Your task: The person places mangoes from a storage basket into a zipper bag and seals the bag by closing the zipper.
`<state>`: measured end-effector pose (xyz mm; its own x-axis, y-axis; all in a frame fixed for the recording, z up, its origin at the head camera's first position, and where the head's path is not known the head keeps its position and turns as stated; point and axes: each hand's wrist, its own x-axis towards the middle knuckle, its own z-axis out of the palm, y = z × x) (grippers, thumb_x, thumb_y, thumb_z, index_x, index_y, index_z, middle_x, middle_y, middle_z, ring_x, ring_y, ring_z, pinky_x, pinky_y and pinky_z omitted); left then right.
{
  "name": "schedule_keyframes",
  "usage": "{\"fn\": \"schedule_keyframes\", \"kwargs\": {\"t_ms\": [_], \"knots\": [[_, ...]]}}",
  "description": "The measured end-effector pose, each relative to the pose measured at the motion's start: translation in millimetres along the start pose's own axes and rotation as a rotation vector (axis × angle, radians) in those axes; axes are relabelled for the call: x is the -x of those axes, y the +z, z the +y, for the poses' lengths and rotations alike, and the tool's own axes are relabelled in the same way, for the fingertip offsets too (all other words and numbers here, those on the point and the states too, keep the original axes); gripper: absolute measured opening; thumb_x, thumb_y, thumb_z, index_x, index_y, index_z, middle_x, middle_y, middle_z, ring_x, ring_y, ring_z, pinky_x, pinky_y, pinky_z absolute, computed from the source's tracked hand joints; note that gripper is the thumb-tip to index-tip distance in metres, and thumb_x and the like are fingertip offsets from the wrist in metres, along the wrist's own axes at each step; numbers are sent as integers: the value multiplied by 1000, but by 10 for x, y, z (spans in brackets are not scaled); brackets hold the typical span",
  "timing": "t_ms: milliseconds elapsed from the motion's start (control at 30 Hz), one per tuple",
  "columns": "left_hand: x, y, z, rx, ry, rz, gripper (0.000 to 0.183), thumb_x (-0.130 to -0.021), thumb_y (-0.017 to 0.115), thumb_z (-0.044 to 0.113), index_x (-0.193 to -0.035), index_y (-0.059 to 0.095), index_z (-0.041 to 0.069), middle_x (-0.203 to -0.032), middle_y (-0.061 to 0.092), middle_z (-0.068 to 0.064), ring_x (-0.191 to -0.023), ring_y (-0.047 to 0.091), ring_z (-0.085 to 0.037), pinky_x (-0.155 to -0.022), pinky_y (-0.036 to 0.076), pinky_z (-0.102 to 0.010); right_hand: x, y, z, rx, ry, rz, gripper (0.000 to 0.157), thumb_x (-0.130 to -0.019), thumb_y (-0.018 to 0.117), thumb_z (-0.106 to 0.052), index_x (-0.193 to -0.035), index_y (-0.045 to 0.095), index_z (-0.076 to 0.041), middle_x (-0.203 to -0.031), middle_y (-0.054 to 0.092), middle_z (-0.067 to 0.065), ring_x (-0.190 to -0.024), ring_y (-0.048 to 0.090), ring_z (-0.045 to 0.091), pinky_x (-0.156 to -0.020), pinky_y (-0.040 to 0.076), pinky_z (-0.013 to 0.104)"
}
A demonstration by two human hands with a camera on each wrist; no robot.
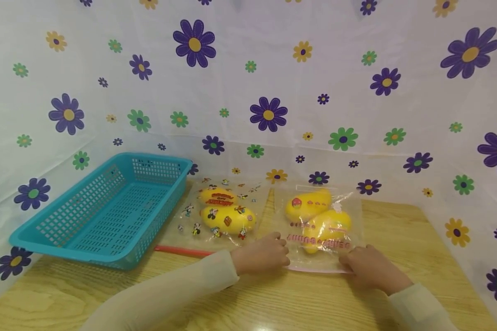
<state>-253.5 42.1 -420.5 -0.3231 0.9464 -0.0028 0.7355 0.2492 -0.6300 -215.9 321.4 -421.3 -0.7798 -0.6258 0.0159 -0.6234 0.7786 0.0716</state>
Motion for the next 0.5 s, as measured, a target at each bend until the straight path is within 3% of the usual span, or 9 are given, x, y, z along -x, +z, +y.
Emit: {"fn": "schedule_keyframes", "kwargs": {"t_ms": [233,500], "knots": [[-4,9,-14,28,-23,-7,19,-92,55,29,-87,68,42,-91,69,21,-81,58,0,-73,37,-20,-6,10,9,31,12,23,35,-73,70,-11,-65,38,-24,-58,34,-15,-56,30,1,-55,24,24],[44,22,-23,93,-67,5,15,-93,55,29,-91,68,36,-92,68,17,-84,59,-3,-80,39,-22,21,-140,-14,37,35,13,35,-72,75,-29,-69,40,-23,-62,43,-15,-57,33,1,-55,26,26]]}}
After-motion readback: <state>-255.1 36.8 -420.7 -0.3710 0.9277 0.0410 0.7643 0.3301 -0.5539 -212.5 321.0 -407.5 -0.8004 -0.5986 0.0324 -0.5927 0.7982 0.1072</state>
